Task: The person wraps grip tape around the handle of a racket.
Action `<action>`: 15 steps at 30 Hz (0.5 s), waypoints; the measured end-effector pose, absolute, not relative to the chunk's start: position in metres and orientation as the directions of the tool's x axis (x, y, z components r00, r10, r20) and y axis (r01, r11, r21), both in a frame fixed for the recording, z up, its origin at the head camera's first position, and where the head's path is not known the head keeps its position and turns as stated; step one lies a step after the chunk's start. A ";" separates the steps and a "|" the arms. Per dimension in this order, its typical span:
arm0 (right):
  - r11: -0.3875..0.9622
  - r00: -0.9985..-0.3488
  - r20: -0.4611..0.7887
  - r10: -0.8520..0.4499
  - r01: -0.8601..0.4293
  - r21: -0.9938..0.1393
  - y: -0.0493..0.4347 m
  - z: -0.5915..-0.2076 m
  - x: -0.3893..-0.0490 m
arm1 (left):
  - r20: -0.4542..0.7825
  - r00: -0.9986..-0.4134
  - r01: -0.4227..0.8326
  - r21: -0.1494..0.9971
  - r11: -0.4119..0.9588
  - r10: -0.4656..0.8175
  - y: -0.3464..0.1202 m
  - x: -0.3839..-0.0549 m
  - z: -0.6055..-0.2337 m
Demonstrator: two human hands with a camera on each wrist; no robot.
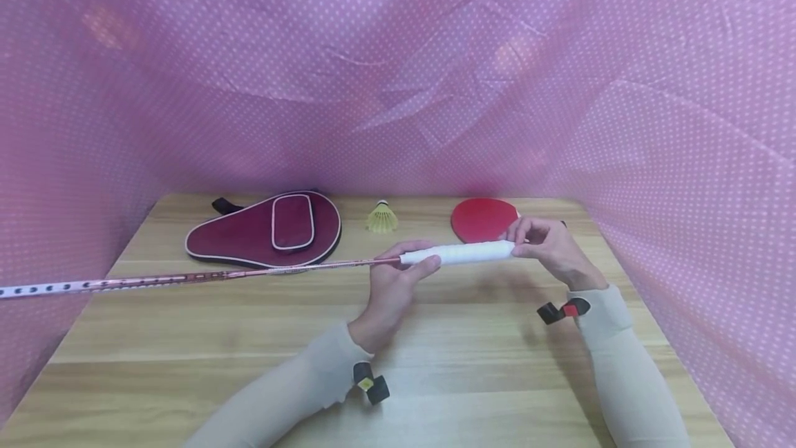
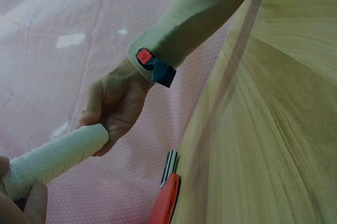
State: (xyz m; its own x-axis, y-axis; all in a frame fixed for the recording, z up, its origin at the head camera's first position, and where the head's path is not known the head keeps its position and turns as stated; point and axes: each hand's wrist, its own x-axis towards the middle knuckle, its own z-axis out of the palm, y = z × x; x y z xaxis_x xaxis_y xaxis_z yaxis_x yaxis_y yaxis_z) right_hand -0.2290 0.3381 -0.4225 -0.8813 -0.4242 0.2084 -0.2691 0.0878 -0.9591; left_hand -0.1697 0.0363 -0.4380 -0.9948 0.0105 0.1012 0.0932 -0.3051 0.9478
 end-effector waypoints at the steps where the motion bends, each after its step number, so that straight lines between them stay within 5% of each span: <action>1: 0.083 -0.881 0.211 -0.424 -0.270 -0.959 0.338 -0.423 -0.229 | 0.098 -0.995 0.090 0.948 -0.305 0.012 0.036 -0.171 -0.438; 15: -0.011 -0.844 0.166 -0.510 -0.187 -0.982 0.335 -0.426 -0.236 | 0.111 -0.992 0.083 0.941 -0.327 0.065 0.030 -0.180 -0.440</action>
